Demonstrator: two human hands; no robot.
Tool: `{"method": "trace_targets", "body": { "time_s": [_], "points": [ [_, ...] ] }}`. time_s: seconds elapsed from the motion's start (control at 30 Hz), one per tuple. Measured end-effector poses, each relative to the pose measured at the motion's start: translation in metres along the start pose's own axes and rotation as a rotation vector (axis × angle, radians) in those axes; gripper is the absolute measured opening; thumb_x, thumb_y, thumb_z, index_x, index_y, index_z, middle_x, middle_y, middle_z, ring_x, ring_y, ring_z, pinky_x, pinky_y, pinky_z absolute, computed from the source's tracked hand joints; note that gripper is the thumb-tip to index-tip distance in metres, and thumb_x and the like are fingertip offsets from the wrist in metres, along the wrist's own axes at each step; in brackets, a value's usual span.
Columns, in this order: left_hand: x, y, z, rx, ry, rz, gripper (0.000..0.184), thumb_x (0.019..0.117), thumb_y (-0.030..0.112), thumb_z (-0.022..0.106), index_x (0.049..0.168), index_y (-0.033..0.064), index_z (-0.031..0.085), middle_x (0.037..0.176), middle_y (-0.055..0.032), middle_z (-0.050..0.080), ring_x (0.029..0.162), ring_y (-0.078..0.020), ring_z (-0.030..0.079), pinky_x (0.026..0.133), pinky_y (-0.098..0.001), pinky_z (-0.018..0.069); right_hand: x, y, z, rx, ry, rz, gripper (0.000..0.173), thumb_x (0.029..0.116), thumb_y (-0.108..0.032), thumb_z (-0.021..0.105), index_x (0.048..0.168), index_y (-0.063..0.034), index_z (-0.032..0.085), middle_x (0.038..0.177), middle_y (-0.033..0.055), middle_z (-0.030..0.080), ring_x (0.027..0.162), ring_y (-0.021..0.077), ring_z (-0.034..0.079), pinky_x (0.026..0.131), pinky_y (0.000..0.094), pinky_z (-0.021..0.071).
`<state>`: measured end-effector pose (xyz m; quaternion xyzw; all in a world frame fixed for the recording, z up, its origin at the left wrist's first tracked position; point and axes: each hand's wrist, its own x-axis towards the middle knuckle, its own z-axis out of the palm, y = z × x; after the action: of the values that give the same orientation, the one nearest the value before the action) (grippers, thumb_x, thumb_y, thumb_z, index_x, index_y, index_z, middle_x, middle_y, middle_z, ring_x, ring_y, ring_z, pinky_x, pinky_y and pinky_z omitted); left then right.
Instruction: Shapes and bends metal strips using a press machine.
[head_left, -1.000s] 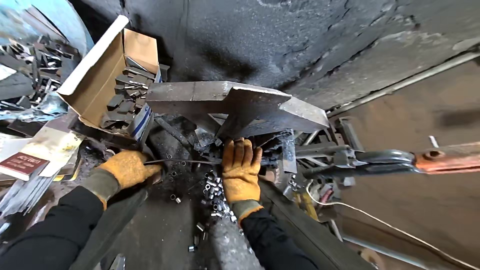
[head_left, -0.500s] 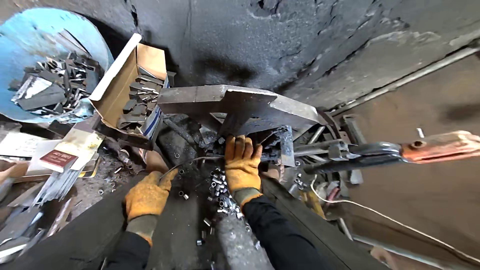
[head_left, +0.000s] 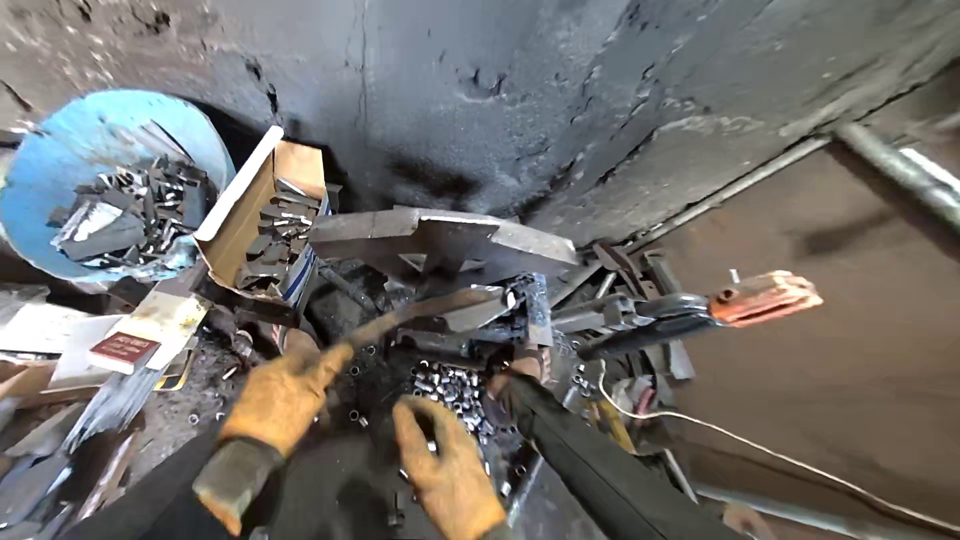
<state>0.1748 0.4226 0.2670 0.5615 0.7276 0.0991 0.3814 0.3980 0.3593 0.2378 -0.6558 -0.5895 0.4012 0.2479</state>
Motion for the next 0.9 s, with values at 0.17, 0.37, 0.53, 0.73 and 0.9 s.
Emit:
{"method": "trace_targets", "body": {
  "time_s": [0.17,0.37,0.53,0.73,0.9],
  "points": [
    [-0.091,0.017,0.058,-0.076,-0.227,0.319,0.048,0.1115,0.028,0.037,0.134,-0.0080,0.060,0.117,-0.0262,0.071,0.110,-0.0340,0.070,0.100,-0.0520,0.0534,0.008,-0.059,-0.015,0.838,-0.154,0.069,0.030,0.1068,-0.021,0.053,0.123,-0.0004,0.067,0.105,0.0135,0.077,0.094,0.0247,0.076,0.087,0.0434,0.0647],
    [-0.134,0.091,-0.030,0.552,0.700,0.908,0.047,0.0975,0.051,0.063,0.135,0.0223,0.070,0.124,-0.0045,0.075,0.114,-0.0243,0.071,0.094,-0.0510,0.0575,0.023,-0.078,-0.132,-0.222,-0.269,0.065,0.034,0.1029,-0.031,0.050,0.128,-0.0165,0.067,0.105,0.0069,0.074,0.086,0.0206,0.074,0.080,0.0461,0.0630],
    [-0.082,0.126,-0.094,0.817,0.657,0.791,0.097,0.0649,0.044,0.089,0.152,0.0259,0.052,0.140,-0.0126,0.064,0.124,-0.0414,0.062,0.093,-0.0670,0.0525,0.020,-0.120,-0.188,-0.619,-0.344,-0.181,0.038,0.1024,-0.043,0.050,0.126,-0.0177,0.067,0.105,0.0102,0.074,0.099,0.0289,0.072,0.088,0.0562,0.0560],
    [-0.043,0.140,-0.095,0.741,0.464,0.395,0.081,0.0741,0.039,0.085,0.145,0.0159,0.056,0.111,-0.0231,0.073,0.096,-0.0485,0.071,0.076,-0.0742,0.0510,0.023,-0.107,-0.255,-0.669,-0.158,-0.083,0.111,0.0629,-0.081,0.074,0.157,-0.0413,0.032,0.122,0.0042,0.071,0.103,0.0277,0.070,0.086,0.0625,0.0564],
    [-0.001,0.157,-0.090,0.669,0.269,0.248,0.083,0.0846,0.041,0.076,0.158,0.0208,0.041,0.123,-0.0233,0.070,0.107,-0.0503,0.067,0.087,-0.0763,0.0477,0.059,-0.073,-0.251,-0.901,0.059,-0.123,0.071,0.0831,-0.049,0.072,0.149,-0.0287,0.053,0.130,0.0090,0.069,0.114,0.0335,0.068,0.093,0.0599,0.0542]
  ]
}}
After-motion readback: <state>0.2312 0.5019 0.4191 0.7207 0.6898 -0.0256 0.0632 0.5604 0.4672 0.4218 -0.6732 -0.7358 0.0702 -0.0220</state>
